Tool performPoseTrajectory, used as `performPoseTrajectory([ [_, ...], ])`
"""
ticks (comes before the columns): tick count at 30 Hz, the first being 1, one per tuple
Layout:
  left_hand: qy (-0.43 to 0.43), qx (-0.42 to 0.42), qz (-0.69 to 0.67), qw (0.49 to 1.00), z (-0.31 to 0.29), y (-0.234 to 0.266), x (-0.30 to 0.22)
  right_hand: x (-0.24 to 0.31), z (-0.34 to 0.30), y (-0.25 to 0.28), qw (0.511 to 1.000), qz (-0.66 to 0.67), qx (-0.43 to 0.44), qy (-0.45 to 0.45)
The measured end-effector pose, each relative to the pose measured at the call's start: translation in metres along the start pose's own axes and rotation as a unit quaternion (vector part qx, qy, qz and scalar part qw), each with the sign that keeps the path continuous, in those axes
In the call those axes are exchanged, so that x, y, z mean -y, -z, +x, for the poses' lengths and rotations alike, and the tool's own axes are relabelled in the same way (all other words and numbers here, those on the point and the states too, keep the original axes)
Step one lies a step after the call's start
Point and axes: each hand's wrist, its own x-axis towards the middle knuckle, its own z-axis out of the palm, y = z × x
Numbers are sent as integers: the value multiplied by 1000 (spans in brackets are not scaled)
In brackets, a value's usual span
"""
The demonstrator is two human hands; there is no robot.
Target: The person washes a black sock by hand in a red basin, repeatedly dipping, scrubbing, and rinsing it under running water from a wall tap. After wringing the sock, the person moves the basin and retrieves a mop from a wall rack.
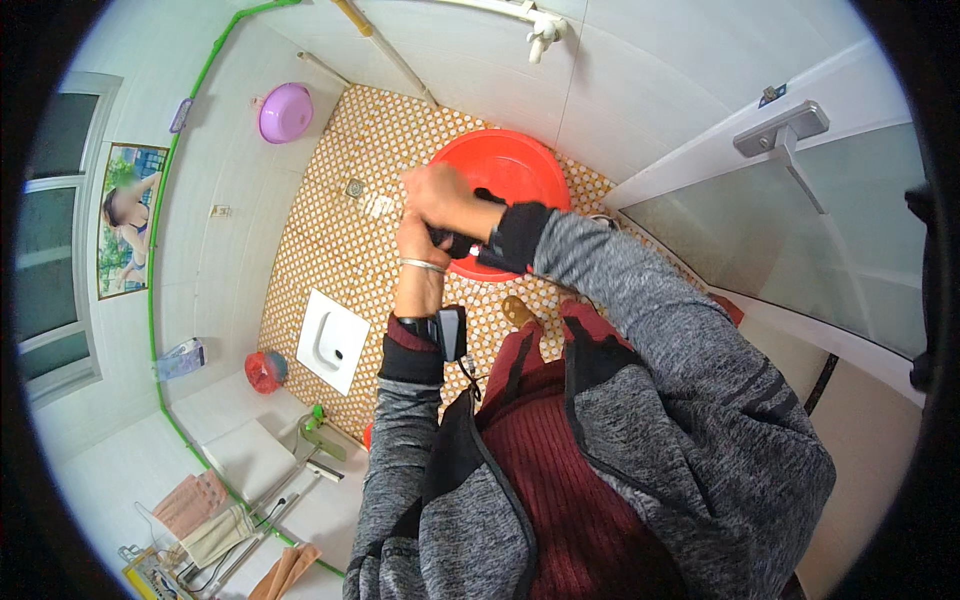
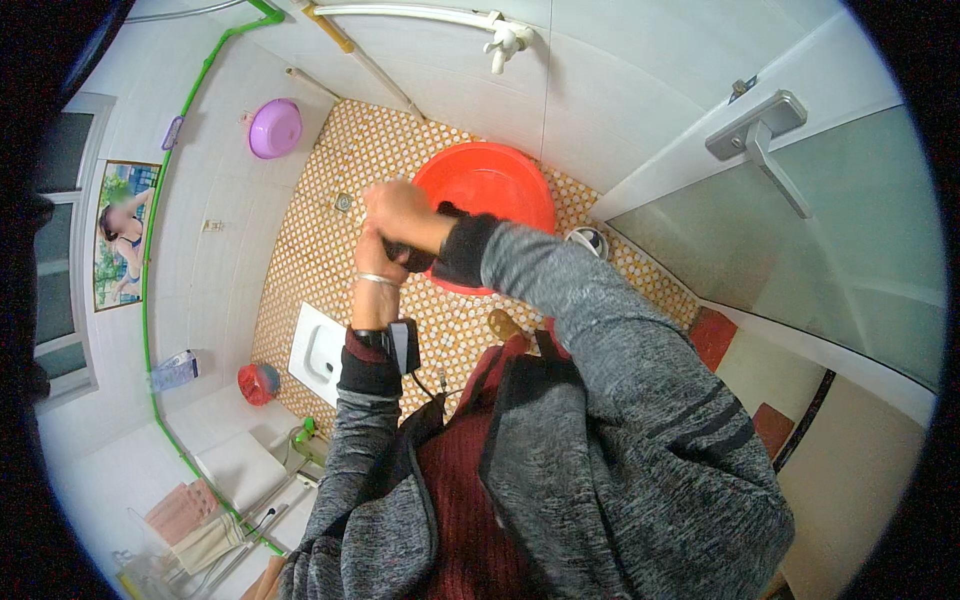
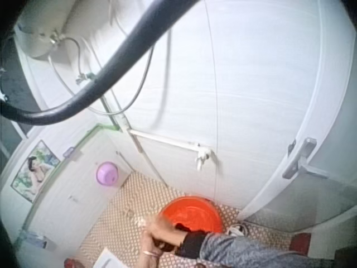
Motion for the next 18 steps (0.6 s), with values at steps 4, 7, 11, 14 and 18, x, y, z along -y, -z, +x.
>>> performPoseTrajectory([
  [4, -79, 9, -12, 997, -31, -21, -3, 0, -5, 11, 994, 19, 100, 51],
  [7, -57, -3, 24, 998, -41, -34, -4, -10, -5, 17, 984, 14, 136, 111],
  [11, 30, 34, 23, 999, -24, -47, -7, -51, 14, 18, 998, -9, -32, 59],
  [14, -94, 174, 20, 980, -19, -44, -15, -85, 31, 21, 988, 120, 49, 84],
  [18, -157, 222, -23, 962, -27, -33, -27, -110, 25, 47, 968, 143, 153, 138],
])
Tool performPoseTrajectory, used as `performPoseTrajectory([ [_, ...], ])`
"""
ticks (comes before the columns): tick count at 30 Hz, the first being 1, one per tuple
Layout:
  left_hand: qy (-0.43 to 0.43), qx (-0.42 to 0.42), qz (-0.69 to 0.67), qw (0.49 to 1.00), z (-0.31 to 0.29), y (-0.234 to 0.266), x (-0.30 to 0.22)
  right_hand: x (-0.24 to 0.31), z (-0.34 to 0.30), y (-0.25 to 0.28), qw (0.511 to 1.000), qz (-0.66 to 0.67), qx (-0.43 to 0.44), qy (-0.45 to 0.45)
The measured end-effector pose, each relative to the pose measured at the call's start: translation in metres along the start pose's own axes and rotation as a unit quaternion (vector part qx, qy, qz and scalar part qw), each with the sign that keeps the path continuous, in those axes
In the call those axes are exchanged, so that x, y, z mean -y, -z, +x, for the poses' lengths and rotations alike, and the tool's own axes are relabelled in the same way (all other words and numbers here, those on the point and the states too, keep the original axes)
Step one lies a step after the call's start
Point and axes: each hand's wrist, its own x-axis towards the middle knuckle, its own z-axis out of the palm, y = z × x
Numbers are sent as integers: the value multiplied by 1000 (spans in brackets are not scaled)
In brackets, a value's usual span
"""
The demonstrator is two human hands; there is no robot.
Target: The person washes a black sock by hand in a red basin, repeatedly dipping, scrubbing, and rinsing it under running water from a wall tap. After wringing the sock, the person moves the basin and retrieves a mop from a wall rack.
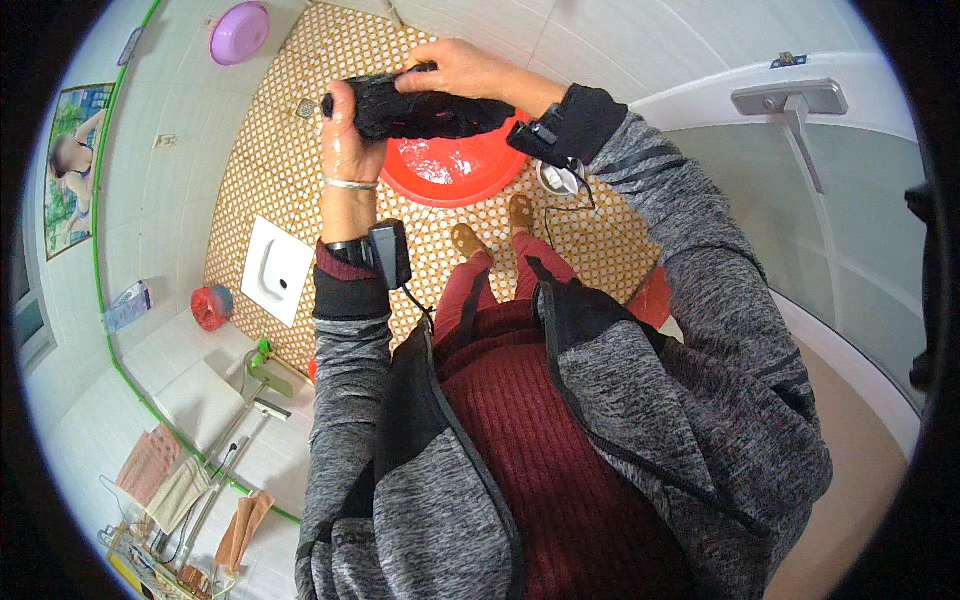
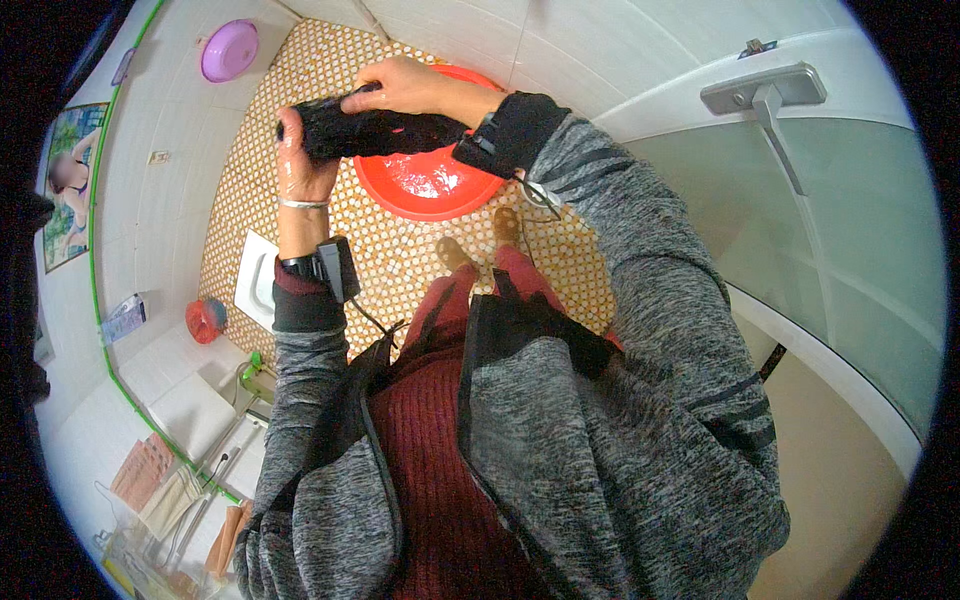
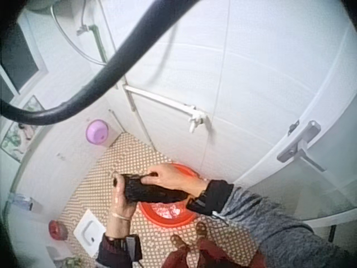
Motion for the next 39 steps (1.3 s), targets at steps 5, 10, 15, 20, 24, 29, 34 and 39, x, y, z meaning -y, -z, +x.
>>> performPoseTrajectory([
  [5, 26, -63, -20, 998, 1, 15, 5, -6, -18, 17, 972, 226, 2, -65],
  [10, 73, -96, 22, 992, 15, 20, 41, 10, -1, -21, 860, 466, -160, -131],
  [15, 65, -150, 28, 986, -15, 31, 50, 59, 5, -66, 978, 186, -78, 54],
  [20, 109, -168, 39, 979, 5, 27, 54, 68, 14, -59, 983, -41, -173, 48],
  [24, 177, -198, -40, 963, 14, 13, 54, 59, 19, -60, 973, -126, -193, -17],
  [29, 53, -208, 20, 976, -5, 13, 51, 59, 23, -66, 986, -60, -138, 72],
  [34, 46, -230, -8, 972, 12, 29, 61, 70, 23, -59, 980, -128, -150, 38],
  [39, 110, -167, -13, 980, 5, 30, 48, 57, 20, -64, 991, -86, -104, 27],
])
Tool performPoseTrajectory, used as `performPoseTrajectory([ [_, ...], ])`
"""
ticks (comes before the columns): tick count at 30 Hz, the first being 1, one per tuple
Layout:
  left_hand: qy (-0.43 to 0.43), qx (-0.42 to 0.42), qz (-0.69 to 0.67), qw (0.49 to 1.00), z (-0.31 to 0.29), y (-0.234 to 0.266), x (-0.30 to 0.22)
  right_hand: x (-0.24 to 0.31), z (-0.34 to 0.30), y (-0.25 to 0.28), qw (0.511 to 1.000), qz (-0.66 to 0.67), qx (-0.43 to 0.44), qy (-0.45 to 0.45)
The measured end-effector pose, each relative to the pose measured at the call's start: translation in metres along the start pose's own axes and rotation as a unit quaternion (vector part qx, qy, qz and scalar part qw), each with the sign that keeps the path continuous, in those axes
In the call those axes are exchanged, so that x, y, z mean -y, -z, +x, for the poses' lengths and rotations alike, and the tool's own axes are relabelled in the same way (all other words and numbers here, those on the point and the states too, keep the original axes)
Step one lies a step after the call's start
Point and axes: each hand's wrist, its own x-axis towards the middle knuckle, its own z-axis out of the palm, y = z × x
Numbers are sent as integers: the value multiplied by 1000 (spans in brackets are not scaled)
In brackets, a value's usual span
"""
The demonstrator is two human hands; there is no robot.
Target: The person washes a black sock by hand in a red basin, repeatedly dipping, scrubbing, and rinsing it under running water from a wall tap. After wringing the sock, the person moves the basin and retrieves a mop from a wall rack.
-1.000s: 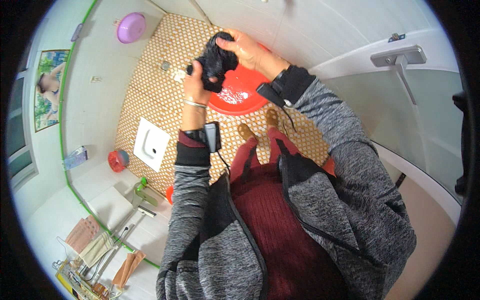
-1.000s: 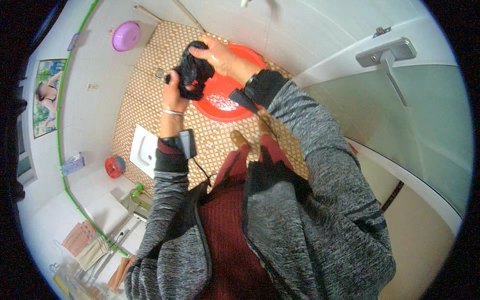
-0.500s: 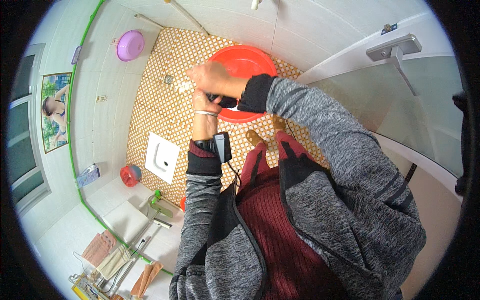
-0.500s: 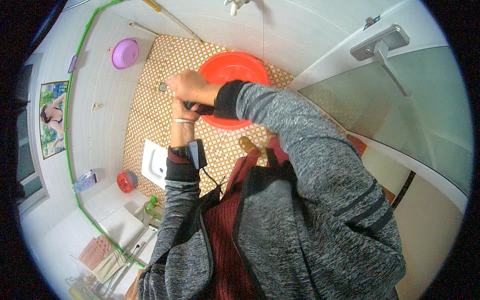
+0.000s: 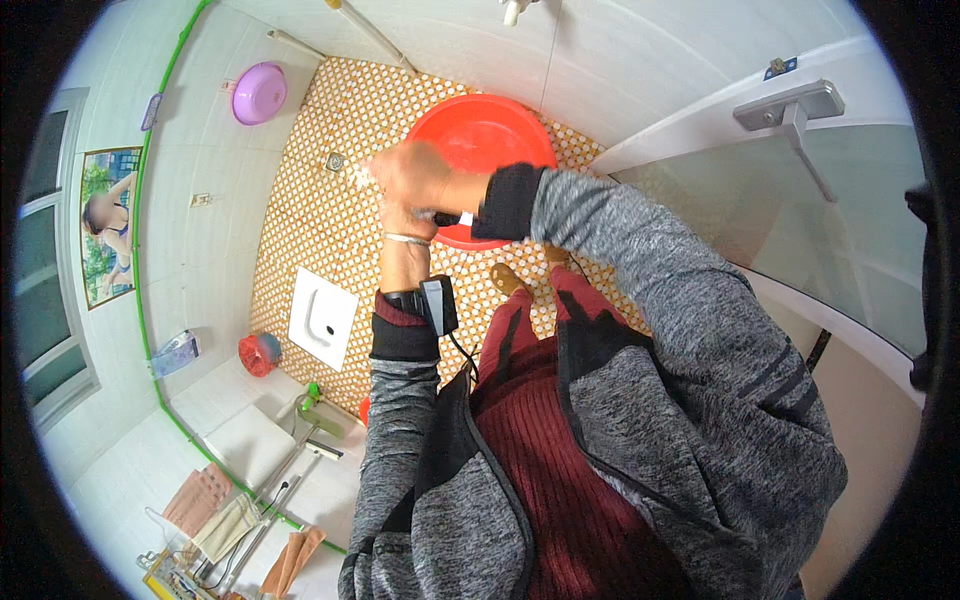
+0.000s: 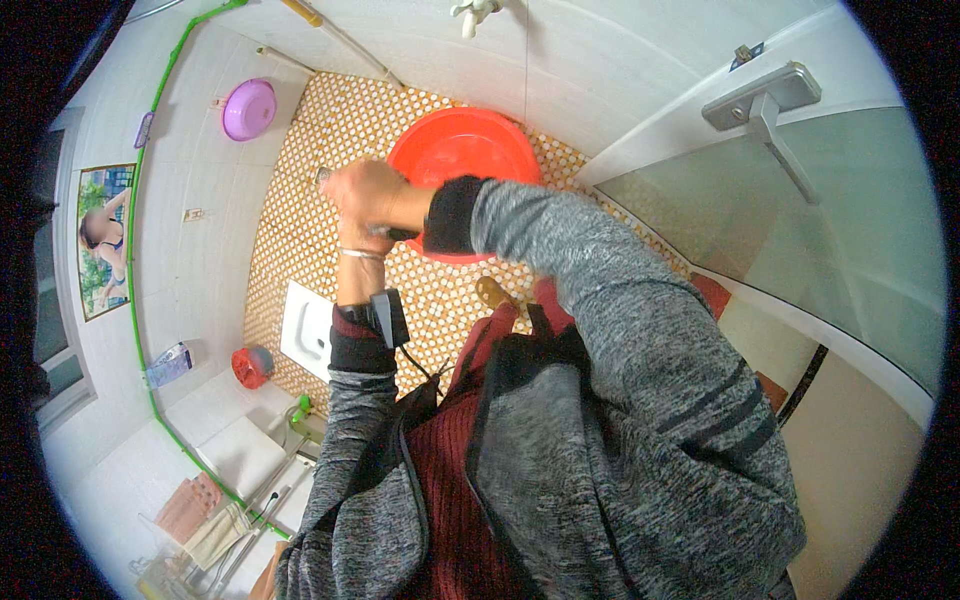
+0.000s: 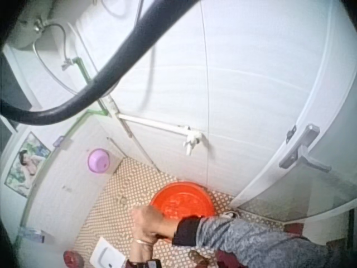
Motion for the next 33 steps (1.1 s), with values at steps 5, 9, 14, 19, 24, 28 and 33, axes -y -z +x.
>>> performPoseTrajectory([
  [5, 0, 110, -34, 993, -8, -6, -26, -38, 14, 1, 992, 79, -89, -31],
  [9, -15, 49, -58, 997, 1, 1, -23, -24, 10, 5, 957, 209, -166, -112],
  [14, -40, 30, -40, 998, -14, 21, 2, 20, -12, -8, 984, 150, 5, 96],
  [19, -80, 16, 116, 990, -2, 18, 16, 4, 8, 0, 996, -41, -84, -15],
  [24, -44, 310, -117, 942, 16, 13, 13, 12, 1, 5, 990, 18, 77, 114],
  [28, 8, -80, 45, 996, -4, -7, 9, 4, -2, 5, 991, -80, -98, 31],
  [33, 80, 313, -96, 942, -13, -25, -37, -48, 14, 12, 998, 14, -56, -23],
])
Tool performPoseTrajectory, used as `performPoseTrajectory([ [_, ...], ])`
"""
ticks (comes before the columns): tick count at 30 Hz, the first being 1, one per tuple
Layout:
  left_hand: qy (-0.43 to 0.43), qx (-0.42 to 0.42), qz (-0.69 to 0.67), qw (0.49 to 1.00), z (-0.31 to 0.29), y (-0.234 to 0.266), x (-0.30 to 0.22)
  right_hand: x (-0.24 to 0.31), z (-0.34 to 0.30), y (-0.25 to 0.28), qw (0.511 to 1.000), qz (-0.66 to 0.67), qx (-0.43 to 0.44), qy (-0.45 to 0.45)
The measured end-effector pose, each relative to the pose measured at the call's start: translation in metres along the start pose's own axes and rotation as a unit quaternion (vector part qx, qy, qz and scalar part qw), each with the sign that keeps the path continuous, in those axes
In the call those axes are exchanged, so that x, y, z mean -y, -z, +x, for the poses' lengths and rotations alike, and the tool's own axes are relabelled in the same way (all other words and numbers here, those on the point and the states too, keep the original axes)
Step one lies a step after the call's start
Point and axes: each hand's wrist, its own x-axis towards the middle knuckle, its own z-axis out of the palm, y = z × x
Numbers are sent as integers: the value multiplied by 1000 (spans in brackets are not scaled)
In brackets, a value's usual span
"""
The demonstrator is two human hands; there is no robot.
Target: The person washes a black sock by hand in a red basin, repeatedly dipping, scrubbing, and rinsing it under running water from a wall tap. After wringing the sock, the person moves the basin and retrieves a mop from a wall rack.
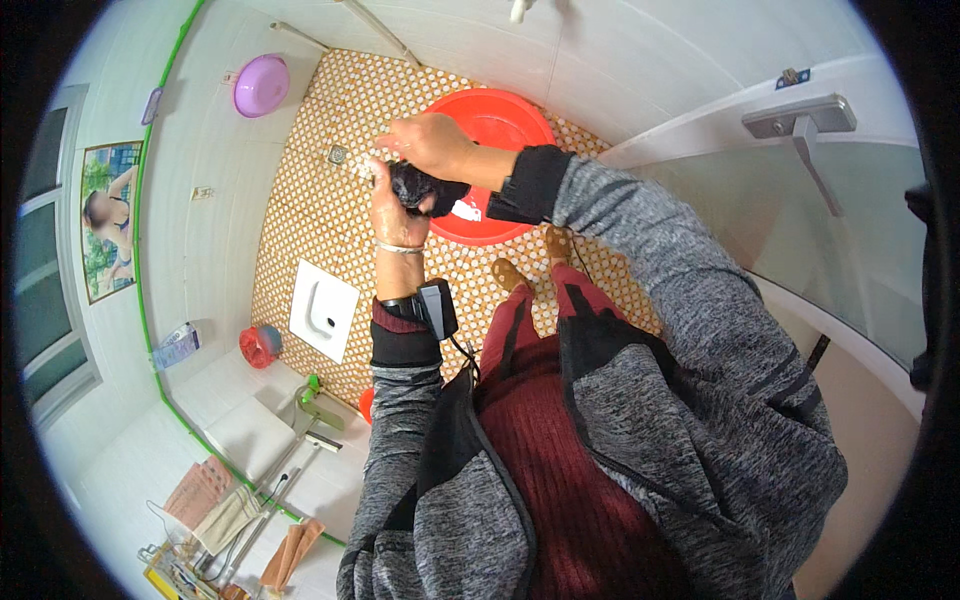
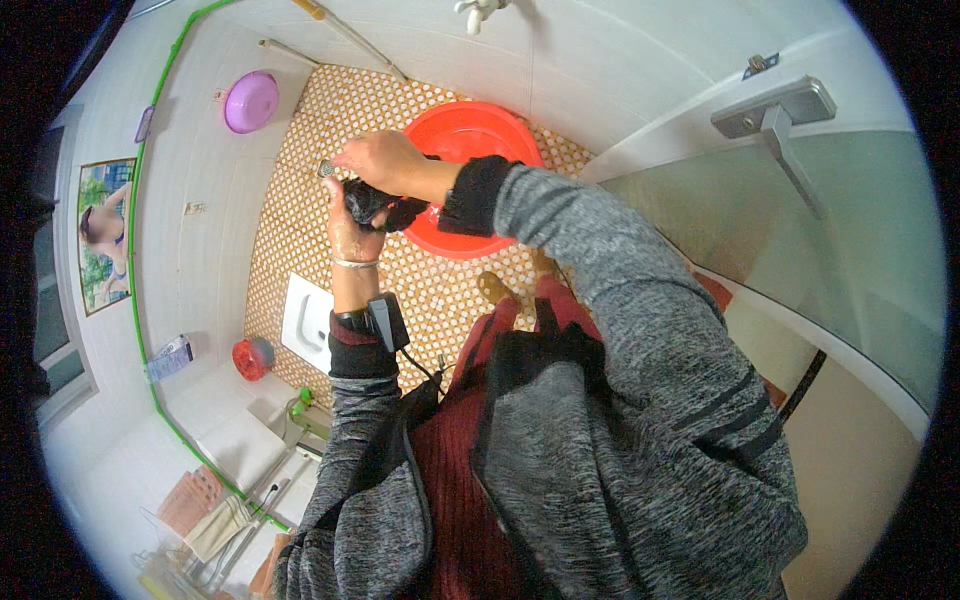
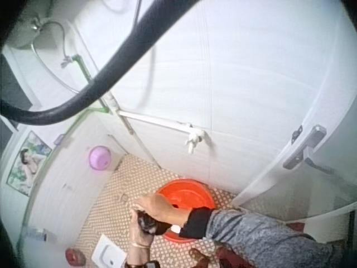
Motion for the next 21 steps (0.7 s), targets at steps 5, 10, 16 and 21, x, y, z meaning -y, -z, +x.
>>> performPoseTrajectory([
  [5, -166, -249, 48, 953, -10, 13, -13, -14, -14, 29, 987, 104, 100, -67],
  [10, -194, -250, 31, 948, -10, 31, -19, -28, -21, 53, 968, 99, 222, -68],
  [16, -169, -253, 113, 946, 26, 35, 17, -11, -18, 37, 899, 398, 89, -159],
  [21, -130, -252, 127, 951, 13, -1, 49, 32, -32, 14, 974, 212, 78, -6],
])
